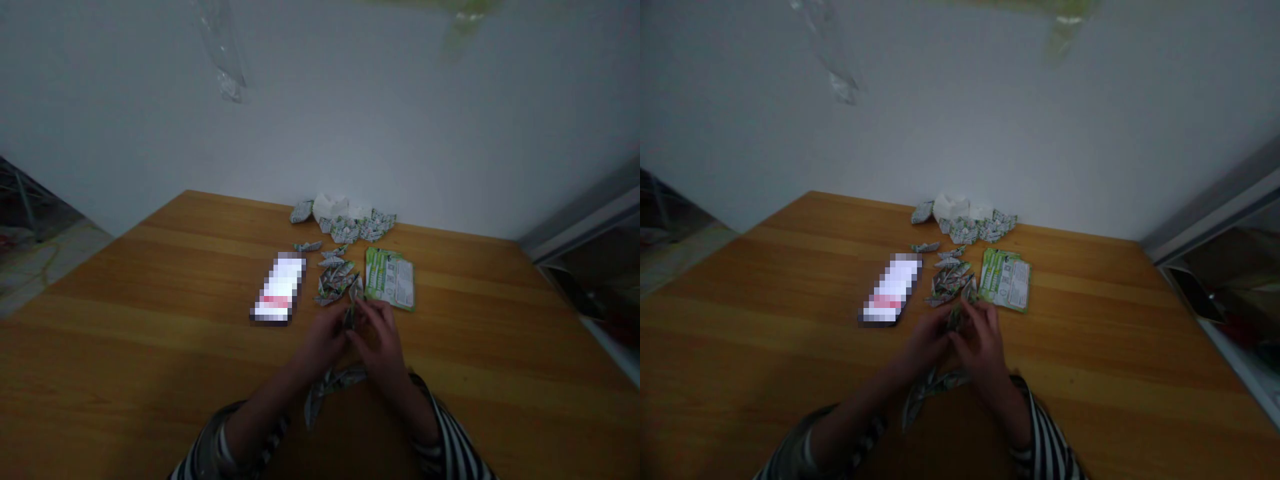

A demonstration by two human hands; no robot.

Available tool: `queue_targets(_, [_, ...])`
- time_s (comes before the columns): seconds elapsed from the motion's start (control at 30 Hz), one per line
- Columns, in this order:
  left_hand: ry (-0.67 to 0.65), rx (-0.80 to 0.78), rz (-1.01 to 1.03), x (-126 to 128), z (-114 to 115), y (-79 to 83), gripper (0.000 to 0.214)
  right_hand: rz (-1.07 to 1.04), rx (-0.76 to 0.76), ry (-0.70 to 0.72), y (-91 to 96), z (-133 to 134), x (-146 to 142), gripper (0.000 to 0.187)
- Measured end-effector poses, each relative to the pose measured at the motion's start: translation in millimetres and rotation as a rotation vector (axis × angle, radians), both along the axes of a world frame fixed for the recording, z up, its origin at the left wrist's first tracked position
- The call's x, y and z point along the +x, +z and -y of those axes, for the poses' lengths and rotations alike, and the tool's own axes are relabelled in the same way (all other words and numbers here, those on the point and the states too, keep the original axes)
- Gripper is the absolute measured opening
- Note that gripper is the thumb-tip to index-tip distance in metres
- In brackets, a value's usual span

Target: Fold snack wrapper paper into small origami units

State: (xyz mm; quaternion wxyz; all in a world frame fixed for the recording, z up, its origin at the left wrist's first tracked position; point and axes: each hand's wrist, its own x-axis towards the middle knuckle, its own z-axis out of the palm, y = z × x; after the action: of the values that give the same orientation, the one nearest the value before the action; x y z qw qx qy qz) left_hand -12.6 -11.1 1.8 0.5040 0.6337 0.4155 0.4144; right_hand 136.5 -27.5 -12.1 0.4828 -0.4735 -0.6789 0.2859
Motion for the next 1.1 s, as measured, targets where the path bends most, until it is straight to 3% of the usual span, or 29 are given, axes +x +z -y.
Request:
queue_targets(0.13, [0.206,0.138,-0.035,-4.0,-3.7,-4.7,0.036,0.113,0.094,0.018,4.8,9.4,-7.4,0.050])
queue_targets(0.23, [0.247,0.070,0.128,-3.1,-3.1,0.3,0.028,0.012,0.112,-0.002,4.7,9.6,-7.5,0.043])
queue_targets(0.33, [0.177,-0.179,0.302,-0.8,-2.5,5.7,0.026,-0.124,0.068,-0.059,3.6,5.4,-4.1,0.028])
queue_targets(0.43, [0.011,-0.398,0.496,-0.3,-2.5,9.5,0.046,-0.218,-0.009,-0.129,1.1,-0.2,1.3,0.021])
queue_targets(0.53, [-0.125,-0.505,0.645,-0.6,-1.8,11.7,0.061,-0.257,-0.026,-0.166,-1.6,-4.5,5.8,0.018])
queue_targets(0.6, [-0.126,-0.534,0.692,-0.1,-1.1,11.5,0.056,-0.256,-0.020,-0.138,-1.7,-5.9,7.3,0.019])
queue_targets(0.83, [-0.089,-0.455,0.678,-1.2,-1.3,5.8,0.046,-0.342,-0.093,0.132,3.0,-6.5,8.5,0.018])
queue_targets(0.93, [-0.062,-0.359,0.556,-4.1,-1.6,10.6,0.044,-0.356,-0.121,0.147,1.2,-5.7,7.7,0.012])
queue_targets(1.1, [-0.047,-0.051,0.266,-5.5,1.1,18.9,0.037,-0.419,-0.242,0.109,-4.2,-6.7,1.3,0.010])
